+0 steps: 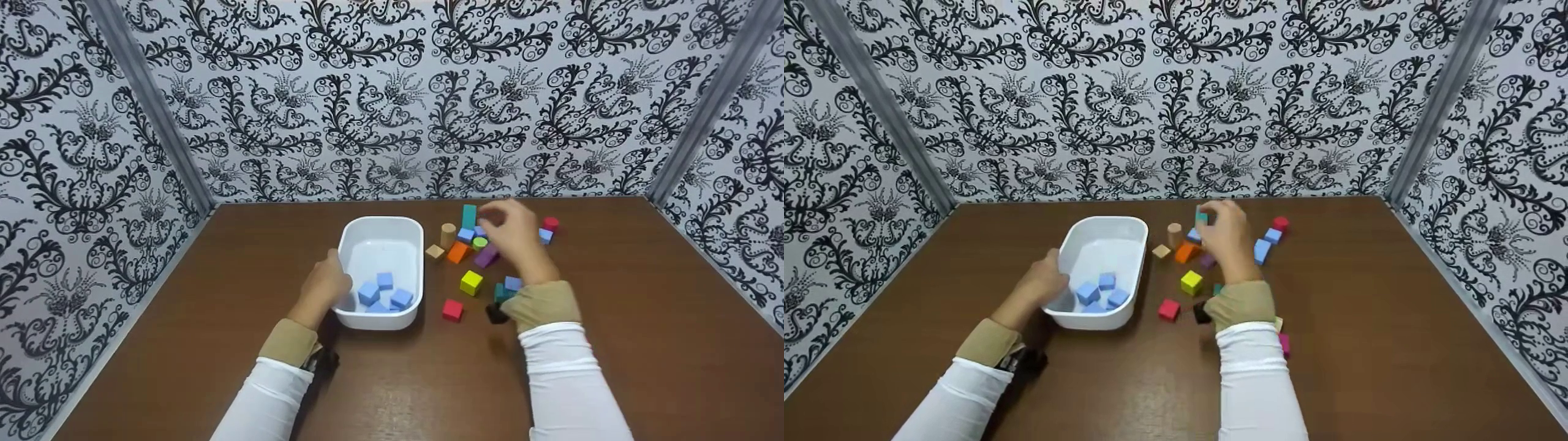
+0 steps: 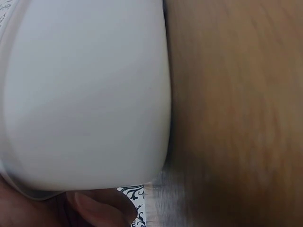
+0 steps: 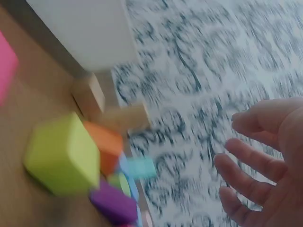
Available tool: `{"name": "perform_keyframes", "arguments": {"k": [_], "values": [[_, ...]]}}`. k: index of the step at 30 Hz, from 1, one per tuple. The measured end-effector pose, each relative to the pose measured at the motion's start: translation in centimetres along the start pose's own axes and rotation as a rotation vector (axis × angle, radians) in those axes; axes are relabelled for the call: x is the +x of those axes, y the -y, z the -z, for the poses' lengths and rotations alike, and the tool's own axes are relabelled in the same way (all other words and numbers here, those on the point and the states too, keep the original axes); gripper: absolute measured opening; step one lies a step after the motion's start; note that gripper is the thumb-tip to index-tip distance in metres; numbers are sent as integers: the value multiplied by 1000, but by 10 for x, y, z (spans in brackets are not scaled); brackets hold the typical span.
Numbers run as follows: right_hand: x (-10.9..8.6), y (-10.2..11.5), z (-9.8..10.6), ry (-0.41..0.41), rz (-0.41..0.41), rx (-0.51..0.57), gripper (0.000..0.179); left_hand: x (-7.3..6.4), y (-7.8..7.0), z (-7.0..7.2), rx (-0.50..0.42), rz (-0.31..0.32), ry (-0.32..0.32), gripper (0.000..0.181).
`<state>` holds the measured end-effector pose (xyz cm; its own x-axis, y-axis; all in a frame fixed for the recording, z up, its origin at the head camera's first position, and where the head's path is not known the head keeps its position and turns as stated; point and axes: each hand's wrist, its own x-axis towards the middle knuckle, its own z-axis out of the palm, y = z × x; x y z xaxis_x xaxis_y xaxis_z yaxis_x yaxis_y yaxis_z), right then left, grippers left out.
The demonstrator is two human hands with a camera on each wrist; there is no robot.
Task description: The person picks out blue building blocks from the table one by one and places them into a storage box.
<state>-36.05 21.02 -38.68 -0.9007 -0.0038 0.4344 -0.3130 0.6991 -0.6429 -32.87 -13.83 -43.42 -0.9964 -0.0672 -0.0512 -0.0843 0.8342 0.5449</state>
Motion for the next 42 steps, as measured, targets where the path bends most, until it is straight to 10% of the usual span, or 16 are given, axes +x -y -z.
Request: {"name": "perform_keyframes", "arguments": {"k": [11, 24, 32, 42], "values": [[-10, -49, 62, -36, -243, -69, 34, -1, -2, 0, -10, 18, 5, 61], [-23, -75, 59, 396, -487, 28, 72, 1, 0, 0, 3, 16, 3, 62], [-14, -88, 41, 457, -267, -210, 70, -1, -3, -1, -26, 5, 14, 64], [-14, -90, 39, 517, -282, -232, 61, 1, 0, 0, -22, 15, 18, 66]]}}
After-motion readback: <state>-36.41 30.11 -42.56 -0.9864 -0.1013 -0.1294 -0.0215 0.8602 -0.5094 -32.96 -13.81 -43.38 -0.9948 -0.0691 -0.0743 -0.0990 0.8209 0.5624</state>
